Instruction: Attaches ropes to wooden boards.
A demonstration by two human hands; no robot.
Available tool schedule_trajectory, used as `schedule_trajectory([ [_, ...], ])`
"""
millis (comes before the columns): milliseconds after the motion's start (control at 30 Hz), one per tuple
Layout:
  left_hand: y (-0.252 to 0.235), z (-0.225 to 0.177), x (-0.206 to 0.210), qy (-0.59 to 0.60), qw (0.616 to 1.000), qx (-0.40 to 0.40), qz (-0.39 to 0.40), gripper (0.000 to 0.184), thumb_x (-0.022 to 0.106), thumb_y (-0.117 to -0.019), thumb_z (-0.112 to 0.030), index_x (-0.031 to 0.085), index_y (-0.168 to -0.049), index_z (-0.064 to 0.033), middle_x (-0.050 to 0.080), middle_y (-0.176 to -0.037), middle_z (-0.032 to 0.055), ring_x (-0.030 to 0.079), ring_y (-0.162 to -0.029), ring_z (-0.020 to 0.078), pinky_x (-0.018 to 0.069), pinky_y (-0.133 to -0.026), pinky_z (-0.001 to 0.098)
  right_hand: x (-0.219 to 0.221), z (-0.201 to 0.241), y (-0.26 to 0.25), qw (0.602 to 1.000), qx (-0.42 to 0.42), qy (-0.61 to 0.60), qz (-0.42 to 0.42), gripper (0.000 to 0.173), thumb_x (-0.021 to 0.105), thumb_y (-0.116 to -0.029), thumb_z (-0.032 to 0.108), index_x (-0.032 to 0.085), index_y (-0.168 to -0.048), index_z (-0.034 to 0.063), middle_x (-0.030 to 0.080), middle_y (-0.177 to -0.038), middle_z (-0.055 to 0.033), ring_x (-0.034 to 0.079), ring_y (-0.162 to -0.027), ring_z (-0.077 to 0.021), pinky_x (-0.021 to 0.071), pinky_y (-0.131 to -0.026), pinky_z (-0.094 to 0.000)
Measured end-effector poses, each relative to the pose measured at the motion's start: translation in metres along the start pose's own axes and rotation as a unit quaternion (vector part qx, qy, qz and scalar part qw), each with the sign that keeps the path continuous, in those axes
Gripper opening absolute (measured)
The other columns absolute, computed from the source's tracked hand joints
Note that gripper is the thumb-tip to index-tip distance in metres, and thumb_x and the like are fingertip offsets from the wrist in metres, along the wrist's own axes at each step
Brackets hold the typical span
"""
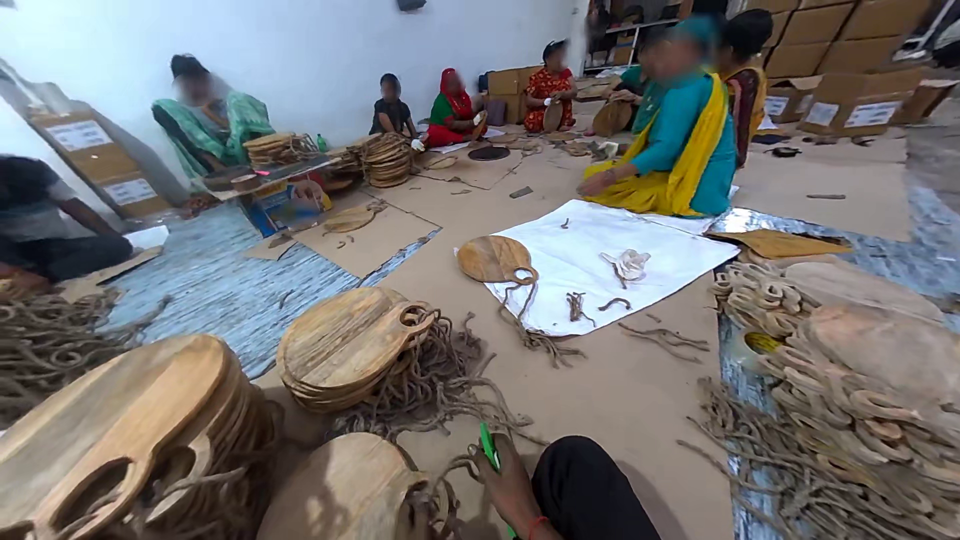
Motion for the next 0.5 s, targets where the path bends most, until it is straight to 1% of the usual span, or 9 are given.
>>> schedule_trajectory([
  [33,-0.005,-0.004,-0.009,0.011,0.999,0.030,-0.040,0.034,0.040,-0.1088,-0.016,0.048,-0.130,0.0093,0.055,-0.090,0.0114,0.054,-0.063,0.0123,0.0512,-0.059,0.0304,-0.001,-0.001,0.007,0.998,0.024,-0.049,0.018,0.043,0.061,-0.1011,0.037,0.059,-0.123,0.0003,0.066,-0.100,-0.0130,0.064,-0.079,-0.0231,0.0544,-0.069,-0.0414],
  [67,-0.006,-0.009,-0.016,0.030,0.995,0.053,-0.075,0.032,0.043,-0.1081,-0.013,0.050,-0.129,0.0099,0.056,-0.091,0.0117,0.056,-0.065,0.0122,0.0526,-0.062,0.0302,-0.001,-0.002,0.016,0.992,0.056,-0.094,0.060,0.039,0.055,-0.1054,0.035,0.055,-0.128,0.0028,0.067,-0.095,-0.0101,0.064,-0.071,-0.0193,0.0532,-0.059,-0.0358],
  [100,-0.005,-0.016,-0.019,0.042,0.991,0.070,-0.106,0.031,0.047,-0.1074,-0.011,0.052,-0.130,0.0095,0.058,-0.095,0.0130,0.058,-0.069,0.0130,0.0539,-0.065,0.0303,-0.001,-0.004,0.025,0.982,0.084,-0.126,0.113,0.038,0.048,-0.1090,0.035,0.052,-0.132,0.0048,0.068,-0.092,-0.0082,0.063,-0.066,-0.0171,0.0518,-0.055,-0.0324],
  [167,-0.005,-0.023,-0.020,0.059,0.984,0.107,-0.131,0.033,0.055,-0.1037,-0.006,0.053,-0.134,0.0081,0.062,-0.105,0.0178,0.062,-0.075,0.0162,0.0558,-0.070,0.0325,0.000,-0.007,0.040,0.962,0.118,-0.140,0.204,0.040,0.041,-0.1110,0.036,0.055,-0.134,0.0061,0.066,-0.089,-0.0056,0.059,-0.061,-0.0137,0.0501,-0.054,-0.0291],
  [200,-0.005,-0.023,-0.018,0.070,0.980,0.129,-0.132,0.035,0.058,-0.1010,-0.003,0.051,-0.133,0.0085,0.062,-0.106,0.0182,0.064,-0.076,0.0159,0.0573,-0.069,0.0316,0.000,-0.006,0.046,0.951,0.134,-0.136,0.243,0.040,0.041,-0.1109,0.036,0.057,-0.133,0.0069,0.064,-0.090,-0.0039,0.058,-0.064,-0.0125,0.0499,-0.056,-0.0286],
  [300,0.000,-0.023,-0.014,0.088,0.974,0.182,-0.104,0.029,0.068,-0.0891,0.003,0.059,-0.116,0.0082,0.069,-0.099,0.0132,0.068,-0.081,0.0142,0.0588,-0.075,0.0288,0.002,-0.002,0.054,0.928,0.179,-0.123,0.304,0.036,0.042,-0.1108,0.034,0.061,-0.128,0.0079,0.064,-0.091,-0.0012,0.056,-0.064,-0.0097,0.0487,-0.057,-0.0257],
  [367,0.000,-0.024,-0.013,0.081,0.976,0.190,-0.073,0.028,0.071,-0.0849,0.004,0.064,-0.111,0.0062,0.071,-0.097,0.0114,0.068,-0.083,0.0137,0.0583,-0.077,0.0277,0.005,0.002,0.051,0.920,0.184,-0.120,0.326,0.033,0.042,-0.1108,0.033,0.060,-0.126,0.0095,0.061,-0.087,0.0005,0.053,-0.060,-0.0079,0.0450,-0.054,-0.0233],
  [433,-0.001,-0.021,-0.010,0.081,0.979,0.179,-0.051,0.028,0.071,-0.0847,0.005,0.065,-0.112,0.0062,0.072,-0.099,0.0125,0.069,-0.084,0.0143,0.0585,-0.078,0.0276,0.007,0.006,0.047,0.914,0.169,-0.139,0.341,0.035,0.041,-0.1105,0.034,0.055,-0.135,0.0122,0.059,-0.083,0.0018,0.050,-0.057,-0.0068,0.0424,-0.050,-0.0216],
  [500,-0.001,-0.017,-0.007,0.082,0.984,0.154,-0.045,0.027,0.070,-0.0868,0.005,0.065,-0.113,0.0068,0.072,-0.096,0.0124,0.069,-0.080,0.0134,0.0579,-0.075,0.0266,0.007,0.012,0.044,0.913,0.152,-0.164,0.340,0.041,0.042,-0.1093,0.034,0.049,-0.145,0.0149,0.054,-0.081,0.0023,0.047,-0.055,-0.0072,0.0405,-0.048,-0.0218],
])
Point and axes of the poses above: each hand's wrist, its own y-axis away from the middle knuckle, its own x-axis out of the palm, z = x × y, the point moved 2 cm from there along -y, towards the middle knuckle
